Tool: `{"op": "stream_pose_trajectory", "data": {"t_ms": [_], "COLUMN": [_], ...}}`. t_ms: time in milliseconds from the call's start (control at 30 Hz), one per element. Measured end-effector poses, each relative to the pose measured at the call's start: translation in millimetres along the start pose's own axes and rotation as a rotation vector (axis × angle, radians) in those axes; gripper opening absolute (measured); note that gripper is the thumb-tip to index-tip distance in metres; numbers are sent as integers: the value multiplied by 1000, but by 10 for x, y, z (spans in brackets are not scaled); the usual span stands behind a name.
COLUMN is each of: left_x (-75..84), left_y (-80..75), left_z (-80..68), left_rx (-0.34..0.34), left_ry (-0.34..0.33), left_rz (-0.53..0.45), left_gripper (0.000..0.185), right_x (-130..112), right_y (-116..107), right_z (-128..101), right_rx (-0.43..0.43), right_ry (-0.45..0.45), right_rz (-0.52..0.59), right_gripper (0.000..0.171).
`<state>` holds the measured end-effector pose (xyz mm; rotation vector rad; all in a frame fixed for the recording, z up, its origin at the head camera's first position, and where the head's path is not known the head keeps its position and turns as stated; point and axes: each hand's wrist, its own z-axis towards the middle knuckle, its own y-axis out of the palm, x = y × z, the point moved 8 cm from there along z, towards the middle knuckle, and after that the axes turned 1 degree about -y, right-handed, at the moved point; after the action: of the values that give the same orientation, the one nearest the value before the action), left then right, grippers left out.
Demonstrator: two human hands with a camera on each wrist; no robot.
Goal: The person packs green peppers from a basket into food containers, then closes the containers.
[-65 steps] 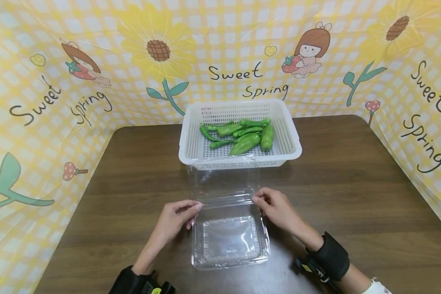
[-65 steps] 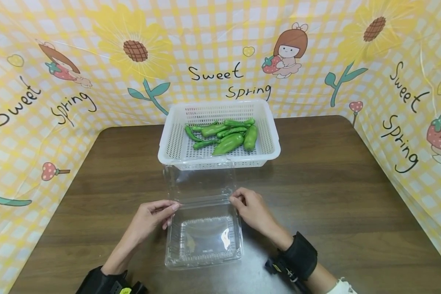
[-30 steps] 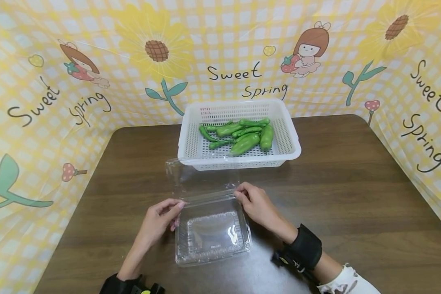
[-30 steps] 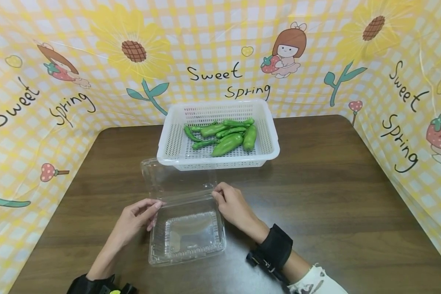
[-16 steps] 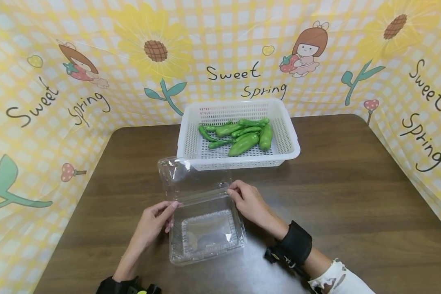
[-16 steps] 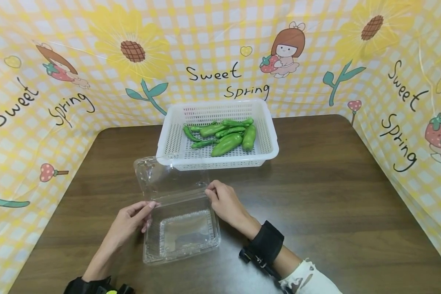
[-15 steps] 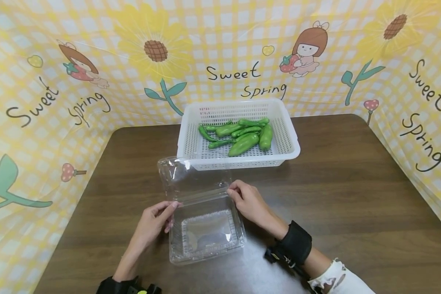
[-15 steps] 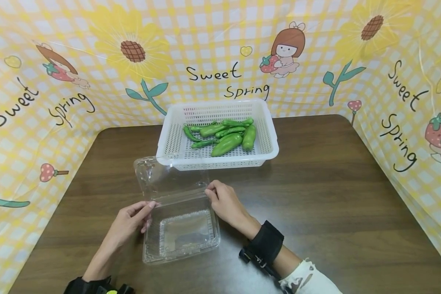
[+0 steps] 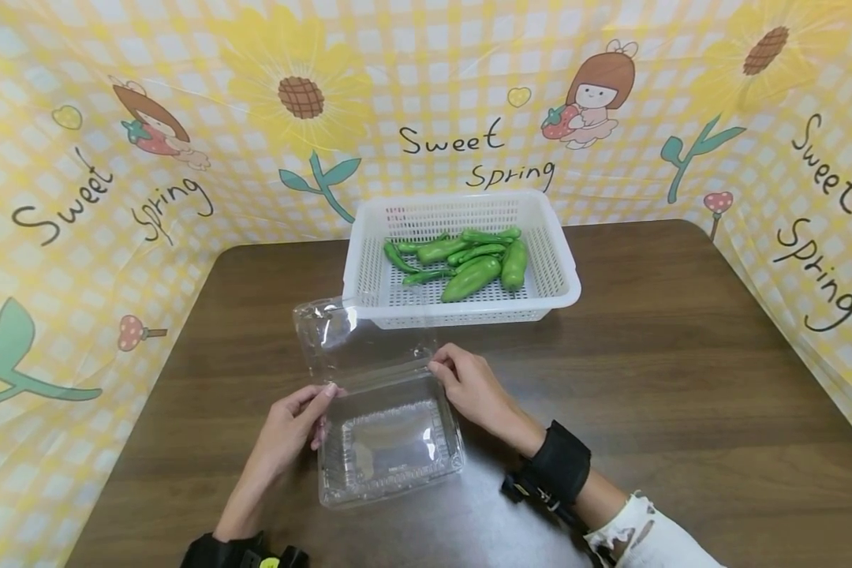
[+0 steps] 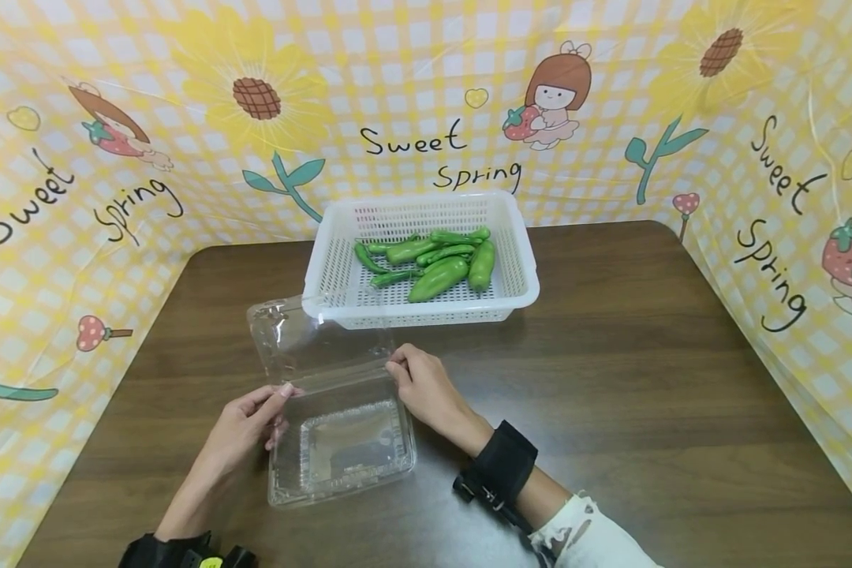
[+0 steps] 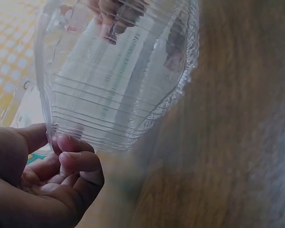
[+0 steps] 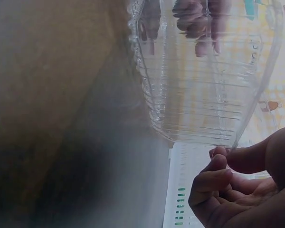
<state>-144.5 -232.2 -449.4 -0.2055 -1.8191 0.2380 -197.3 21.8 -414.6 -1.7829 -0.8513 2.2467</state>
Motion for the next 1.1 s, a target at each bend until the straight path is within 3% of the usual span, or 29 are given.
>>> {"op": "stream_pose_trajectory", "data": {"t_ms": [367,900,1100], "left_x": [0,-19,-6], "left_y": [-23,-81,-127], "left_z": [36,74,71], "left_rx": [-65,-35,-22], "left_ry": [-29,-18,-13], "left_rz": [-32,-58,-22], "left_gripper": [47,48,49], "right_x": [-9,-18,-40], "right_y": [40,94,119], "right_z": [53,130,161], "right_rx": [2,-4,-9], "right_ry": [4,-2,-22], "right_rz": [7,-10,-20], "right_gripper": [11,13,14]}}
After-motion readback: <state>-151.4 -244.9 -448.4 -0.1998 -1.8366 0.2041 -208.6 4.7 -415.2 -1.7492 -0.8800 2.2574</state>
